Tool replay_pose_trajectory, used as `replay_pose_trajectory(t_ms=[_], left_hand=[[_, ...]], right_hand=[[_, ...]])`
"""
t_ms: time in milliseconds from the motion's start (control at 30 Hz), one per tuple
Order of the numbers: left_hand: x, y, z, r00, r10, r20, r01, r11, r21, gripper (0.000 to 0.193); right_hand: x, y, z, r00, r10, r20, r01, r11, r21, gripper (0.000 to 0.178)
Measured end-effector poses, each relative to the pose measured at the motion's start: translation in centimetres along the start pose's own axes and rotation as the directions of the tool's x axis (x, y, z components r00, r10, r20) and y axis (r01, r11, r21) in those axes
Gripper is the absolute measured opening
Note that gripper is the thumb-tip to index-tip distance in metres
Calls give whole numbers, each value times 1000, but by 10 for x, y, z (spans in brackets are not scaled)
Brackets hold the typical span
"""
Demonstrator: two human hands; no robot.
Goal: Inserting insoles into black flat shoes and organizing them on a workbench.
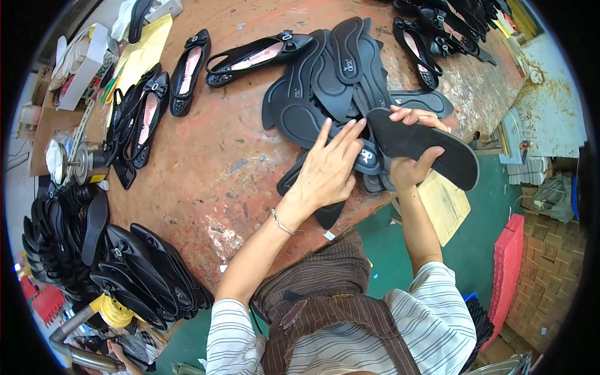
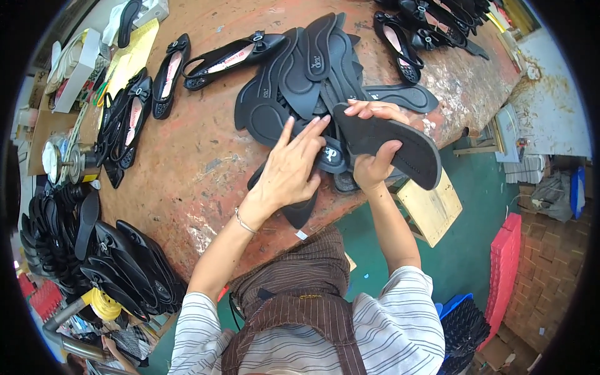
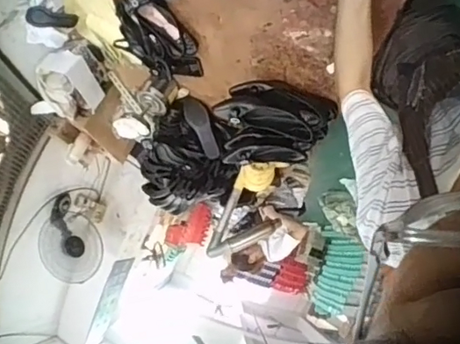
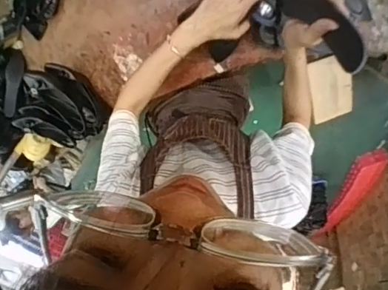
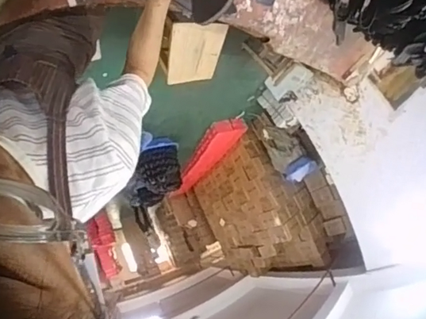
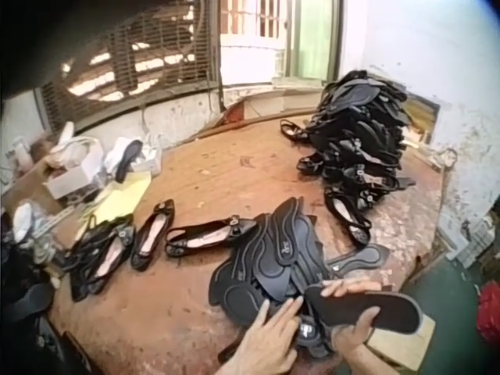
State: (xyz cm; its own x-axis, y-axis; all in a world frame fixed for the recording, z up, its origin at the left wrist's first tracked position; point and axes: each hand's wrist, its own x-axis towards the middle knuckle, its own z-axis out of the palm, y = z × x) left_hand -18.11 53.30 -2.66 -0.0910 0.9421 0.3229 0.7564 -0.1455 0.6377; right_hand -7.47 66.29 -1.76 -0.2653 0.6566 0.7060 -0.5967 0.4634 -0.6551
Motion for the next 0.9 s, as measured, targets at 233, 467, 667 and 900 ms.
replay_pose_trajectory(t_ms=[233,467,667,900], left_hand=[[-15,-27,31,991,-4,133,-39,948,316,67],[12,-53,-16,976,77,-205,-48,989,142,41],[17,-190,-94,901,-149,-408,394,677,622,33],[-1,-115,-150,835,-69,-546,423,715,557,7]], right_hand=[[30,3,-22,977,109,-184,-90,990,110,54],[85,-62,-96,809,481,-339,-312,839,446,40],[-1,-67,-9,455,853,255,-830,302,469,64],[-66,-40,6,187,902,390,-894,-8,448,70]])
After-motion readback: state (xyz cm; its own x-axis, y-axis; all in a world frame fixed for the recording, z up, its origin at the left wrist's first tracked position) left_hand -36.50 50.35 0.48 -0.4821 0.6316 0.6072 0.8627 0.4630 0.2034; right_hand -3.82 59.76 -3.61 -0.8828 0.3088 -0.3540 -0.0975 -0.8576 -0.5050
